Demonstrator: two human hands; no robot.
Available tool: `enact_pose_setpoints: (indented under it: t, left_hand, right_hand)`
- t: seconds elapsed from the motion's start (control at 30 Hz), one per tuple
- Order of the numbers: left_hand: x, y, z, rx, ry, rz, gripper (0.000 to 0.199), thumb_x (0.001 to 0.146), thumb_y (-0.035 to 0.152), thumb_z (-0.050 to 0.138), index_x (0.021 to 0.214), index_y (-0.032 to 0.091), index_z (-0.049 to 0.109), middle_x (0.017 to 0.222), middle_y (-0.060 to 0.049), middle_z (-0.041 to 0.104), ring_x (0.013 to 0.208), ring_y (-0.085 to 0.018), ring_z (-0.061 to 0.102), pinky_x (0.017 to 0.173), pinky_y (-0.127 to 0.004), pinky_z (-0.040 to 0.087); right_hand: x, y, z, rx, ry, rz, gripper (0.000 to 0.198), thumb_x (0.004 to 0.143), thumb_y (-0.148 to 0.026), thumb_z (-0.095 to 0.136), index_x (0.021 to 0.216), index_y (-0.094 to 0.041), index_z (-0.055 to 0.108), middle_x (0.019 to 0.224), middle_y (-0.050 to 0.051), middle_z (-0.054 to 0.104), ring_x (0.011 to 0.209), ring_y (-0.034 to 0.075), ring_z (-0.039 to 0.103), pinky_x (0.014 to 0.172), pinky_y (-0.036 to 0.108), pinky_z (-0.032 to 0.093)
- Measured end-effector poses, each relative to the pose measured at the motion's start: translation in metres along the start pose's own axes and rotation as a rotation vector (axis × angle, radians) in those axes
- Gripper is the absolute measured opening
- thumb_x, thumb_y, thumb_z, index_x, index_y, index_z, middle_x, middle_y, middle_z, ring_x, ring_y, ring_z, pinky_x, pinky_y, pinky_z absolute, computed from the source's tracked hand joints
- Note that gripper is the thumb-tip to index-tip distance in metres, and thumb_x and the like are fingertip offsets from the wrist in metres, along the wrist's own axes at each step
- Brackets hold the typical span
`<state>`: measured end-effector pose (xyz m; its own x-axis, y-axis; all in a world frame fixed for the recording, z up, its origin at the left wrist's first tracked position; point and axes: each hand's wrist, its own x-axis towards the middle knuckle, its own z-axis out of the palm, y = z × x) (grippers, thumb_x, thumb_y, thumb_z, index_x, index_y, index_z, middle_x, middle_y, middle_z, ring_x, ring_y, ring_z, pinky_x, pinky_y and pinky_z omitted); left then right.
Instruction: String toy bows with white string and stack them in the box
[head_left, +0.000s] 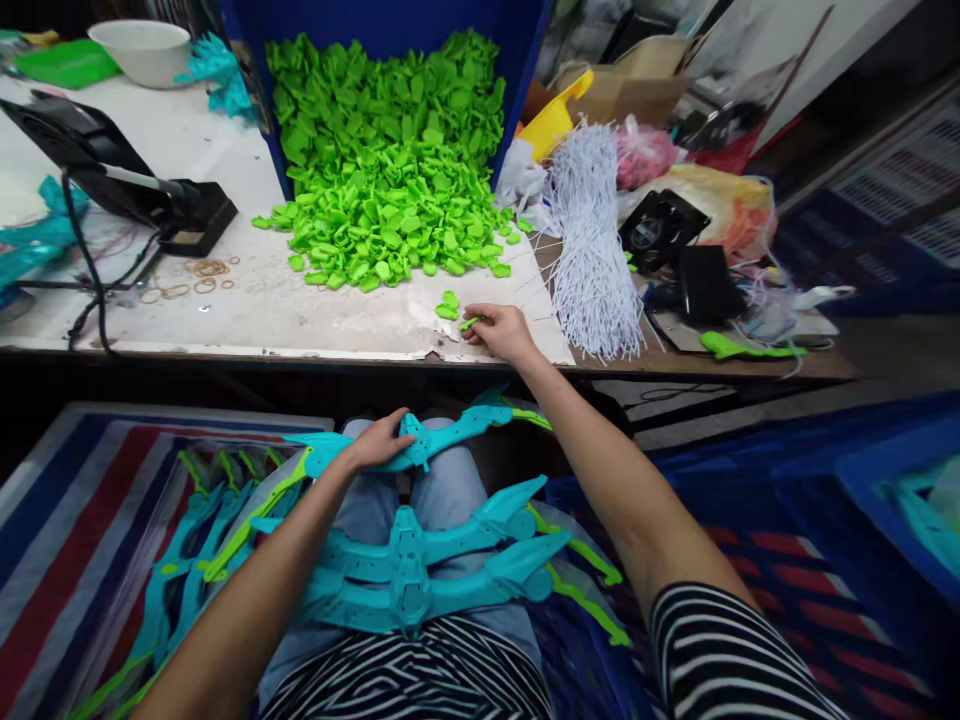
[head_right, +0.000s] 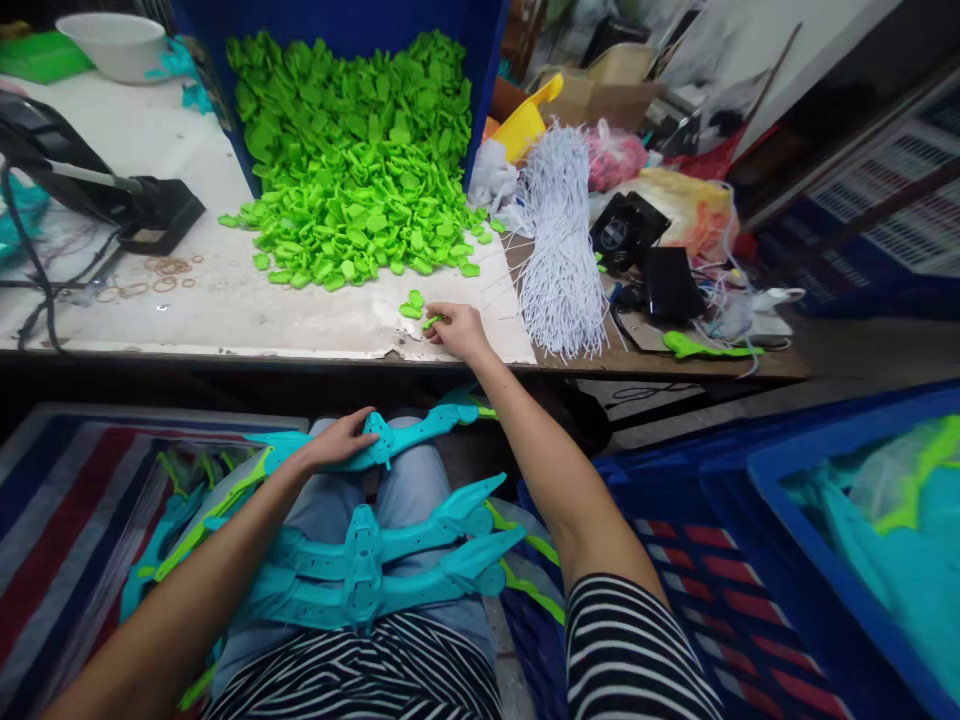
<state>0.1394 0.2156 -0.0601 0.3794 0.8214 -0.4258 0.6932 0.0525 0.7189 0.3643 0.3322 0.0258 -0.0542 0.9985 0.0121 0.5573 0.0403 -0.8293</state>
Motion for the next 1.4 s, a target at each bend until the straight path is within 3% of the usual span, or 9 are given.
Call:
enact_pose_setpoints:
  t: [0.13, 0.27, 0.4, 0.57, 0.73, 0.9, 1.03, 1.2, 1.4]
  left_hand:
    - [0.000, 0.000, 0.001, 0.007, 0.015, -0.010, 0.066, 0.082, 0.031, 0.054, 0.141, 0.007, 0.037, 0.135, -0.014, 0.054, 0.118, -0.026, 0.056, 0.099, -0.033, 0.042]
    - [0.002, 0.004, 0.005, 0.039, 0.080, -0.024, 0.064, 0.079, 0.026, 0.058, 0.139, 0.009, 0.041, 0.133, -0.015, 0.055, 0.119, -0.027, 0.055, 0.099, -0.033, 0.041]
    - [0.009, 0.010, 0.008, 0.064, 0.105, -0.029, 0.064, 0.077, 0.024, 0.060, 0.137, 0.009, 0.043, 0.130, -0.018, 0.057, 0.119, -0.029, 0.054, 0.097, -0.034, 0.041]
    - [0.020, 0.013, 0.001, -0.014, 0.056, 0.016, 0.046, 0.073, 0.025, 0.063, 0.116, 0.009, 0.059, 0.113, -0.015, 0.065, 0.103, -0.027, 0.060, 0.089, -0.033, 0.044]
    - [0.022, 0.004, -0.012, -0.276, -0.129, 0.084, 0.023, 0.072, 0.027, 0.061, 0.091, 0.013, 0.063, 0.080, -0.002, 0.065, 0.073, -0.015, 0.057, 0.068, -0.025, 0.045]
    - [0.026, -0.003, -0.018, -0.528, -0.220, -0.051, 0.024, 0.064, 0.027, 0.069, 0.084, 0.014, 0.063, 0.069, 0.001, 0.060, 0.063, -0.013, 0.053, 0.060, -0.023, 0.040]
    - [0.029, -0.003, -0.015, -0.632, -0.238, -0.084, 0.021, 0.063, 0.026, 0.071, 0.079, 0.014, 0.064, 0.066, 0.002, 0.059, 0.060, -0.011, 0.051, 0.060, -0.023, 0.040]
    - [0.029, -0.002, -0.013, -0.717, -0.170, -0.098, 0.022, 0.066, 0.029, 0.072, 0.080, 0.013, 0.068, 0.069, 0.000, 0.063, 0.067, -0.012, 0.053, 0.065, -0.023, 0.040]
    - [0.026, 0.001, -0.013, -0.749, -0.169, -0.142, 0.025, 0.072, 0.034, 0.069, 0.085, 0.013, 0.071, 0.066, 0.001, 0.063, 0.068, -0.012, 0.053, 0.065, -0.023, 0.040]
  right_hand:
    - [-0.017, -0.009, 0.011, -0.750, 0.160, -0.249, 0.024, 0.086, -0.014, 0.044, 0.090, -0.012, 0.068, 0.086, 0.012, 0.069, 0.082, 0.023, 0.061, 0.071, 0.033, 0.044]
    - [-0.039, -0.011, 0.025, -1.014, 0.058, -0.464, 0.035, 0.092, -0.014, 0.034, 0.106, -0.007, 0.065, 0.106, 0.019, 0.066, 0.091, 0.026, 0.056, 0.076, 0.036, 0.041]
    - [-0.049, -0.004, 0.022, -0.975, -0.032, -0.589, 0.042, 0.091, -0.007, 0.030, 0.124, -0.002, 0.054, 0.124, 0.020, 0.058, 0.099, 0.026, 0.052, 0.086, 0.037, 0.041]
    - [-0.032, 0.003, 0.002, -0.764, -0.152, -0.652, 0.024, 0.090, -0.017, 0.044, 0.098, -0.014, 0.067, 0.113, 0.013, 0.064, 0.099, 0.023, 0.054, 0.088, 0.037, 0.044]
    - [-0.014, 0.008, -0.006, -0.564, -0.259, -0.663, 0.017, 0.083, -0.015, 0.055, 0.097, -0.017, 0.064, 0.106, 0.009, 0.066, 0.104, 0.022, 0.054, 0.088, 0.036, 0.045]
    - [-0.015, 0.017, -0.005, -0.499, -0.170, -0.664, 0.014, 0.082, -0.019, 0.057, 0.094, -0.016, 0.065, 0.107, 0.011, 0.066, 0.102, 0.024, 0.057, 0.091, 0.041, 0.044]
    - [-0.051, 0.023, 0.012, -0.374, 0.021, -0.687, 0.021, 0.086, -0.033, 0.058, 0.098, -0.018, 0.065, 0.108, 0.012, 0.066, 0.104, 0.024, 0.057, 0.092, 0.044, 0.044]
    - [-0.114, 0.042, 0.061, -0.292, -0.232, -0.819, 0.028, 0.091, -0.039, 0.051, 0.101, -0.018, 0.066, 0.104, 0.011, 0.068, 0.098, 0.021, 0.058, 0.085, 0.039, 0.051]
    - [-0.120, 0.068, 0.091, -0.259, -0.213, -0.785, 0.028, 0.090, -0.037, 0.052, 0.099, -0.017, 0.070, 0.106, 0.012, 0.070, 0.098, 0.022, 0.059, 0.082, 0.040, 0.054]
